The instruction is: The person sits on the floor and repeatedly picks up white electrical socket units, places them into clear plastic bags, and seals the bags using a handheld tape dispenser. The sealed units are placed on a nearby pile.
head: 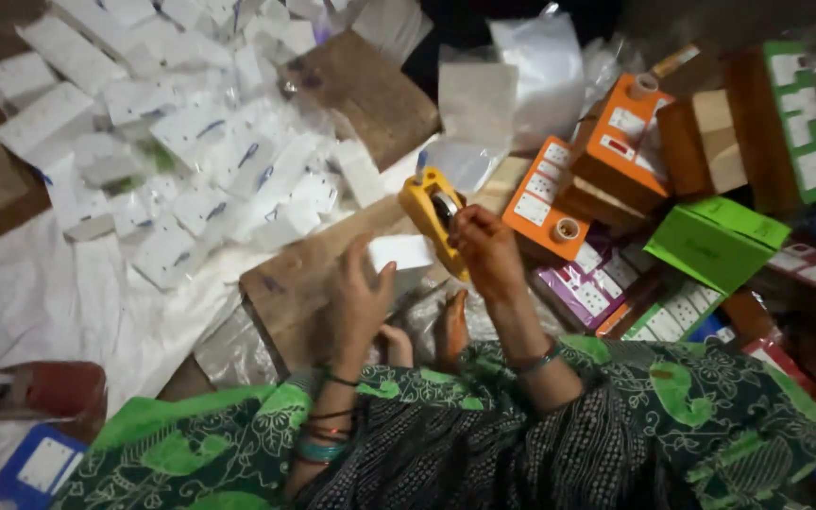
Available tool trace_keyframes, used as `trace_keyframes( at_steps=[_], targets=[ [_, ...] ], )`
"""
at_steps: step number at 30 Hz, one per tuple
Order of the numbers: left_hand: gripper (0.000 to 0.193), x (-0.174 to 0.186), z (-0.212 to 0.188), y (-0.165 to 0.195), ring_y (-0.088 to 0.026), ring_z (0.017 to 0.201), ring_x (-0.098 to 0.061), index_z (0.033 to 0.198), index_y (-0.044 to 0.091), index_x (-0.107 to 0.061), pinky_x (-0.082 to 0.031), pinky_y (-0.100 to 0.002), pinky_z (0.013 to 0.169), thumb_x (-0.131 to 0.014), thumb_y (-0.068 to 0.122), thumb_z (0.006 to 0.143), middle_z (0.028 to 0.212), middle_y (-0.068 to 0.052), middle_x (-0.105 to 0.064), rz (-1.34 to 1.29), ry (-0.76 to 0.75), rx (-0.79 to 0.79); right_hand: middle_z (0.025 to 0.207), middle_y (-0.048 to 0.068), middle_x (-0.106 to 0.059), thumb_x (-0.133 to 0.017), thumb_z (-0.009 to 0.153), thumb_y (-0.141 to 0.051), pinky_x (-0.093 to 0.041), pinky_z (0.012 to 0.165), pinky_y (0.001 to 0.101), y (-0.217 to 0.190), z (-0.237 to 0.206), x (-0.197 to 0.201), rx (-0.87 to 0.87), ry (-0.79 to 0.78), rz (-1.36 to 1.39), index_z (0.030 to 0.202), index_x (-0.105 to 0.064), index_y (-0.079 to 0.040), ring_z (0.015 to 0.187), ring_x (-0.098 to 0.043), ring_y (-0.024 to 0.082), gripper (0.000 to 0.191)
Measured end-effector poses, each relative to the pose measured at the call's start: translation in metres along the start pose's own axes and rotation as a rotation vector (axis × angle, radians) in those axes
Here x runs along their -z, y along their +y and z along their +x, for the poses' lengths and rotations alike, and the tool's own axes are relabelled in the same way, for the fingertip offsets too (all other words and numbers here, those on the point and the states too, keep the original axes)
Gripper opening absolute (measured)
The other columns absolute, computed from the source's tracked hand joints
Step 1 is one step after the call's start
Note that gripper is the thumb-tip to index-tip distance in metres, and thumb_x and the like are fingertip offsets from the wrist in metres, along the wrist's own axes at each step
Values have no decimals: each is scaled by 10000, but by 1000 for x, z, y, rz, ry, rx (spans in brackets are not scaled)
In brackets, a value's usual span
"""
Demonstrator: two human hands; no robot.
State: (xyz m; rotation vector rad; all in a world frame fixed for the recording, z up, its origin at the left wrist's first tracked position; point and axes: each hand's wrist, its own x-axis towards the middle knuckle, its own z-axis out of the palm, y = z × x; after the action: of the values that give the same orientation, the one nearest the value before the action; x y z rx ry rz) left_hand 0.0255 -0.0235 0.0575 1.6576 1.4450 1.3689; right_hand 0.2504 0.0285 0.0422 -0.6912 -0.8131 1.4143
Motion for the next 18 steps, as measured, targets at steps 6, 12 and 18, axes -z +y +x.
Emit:
trace_keyframes(
  at_steps=[6,12,18],
  targets=[
    [548,15,7,-30,-264,1239,-640,1323,59,-611,-507,-381,1031,-811,162,823,1309,-140,-690,-125,-138,60,868,44,-647,-679,963,-49,-520,759,301,16,-33,-51,-55,-95,-35,970,-671,-26,792,-608,144,25],
    [598,1,0,-20,-254,1187,-687,1274,58,-597,-542,-378,997,-866,203,759,1238,-121,-714,-151,-186,-15,920,28,-651,-685,975,-55,-494,790,266,25,-26,-61,65,-66,-175,1006,-683,-4,840,-599,123,60],
    [619,1,-5,-23,-260,1152,-715,1273,70,-628,-567,-376,961,-899,249,746,1224,-122,-732,-100,-157,-29,897,22,-641,-668,989,-60,-487,768,254,44,-4,-59,86,-18,-162,1019,-660,0,807,-588,110,68]
  ],
)
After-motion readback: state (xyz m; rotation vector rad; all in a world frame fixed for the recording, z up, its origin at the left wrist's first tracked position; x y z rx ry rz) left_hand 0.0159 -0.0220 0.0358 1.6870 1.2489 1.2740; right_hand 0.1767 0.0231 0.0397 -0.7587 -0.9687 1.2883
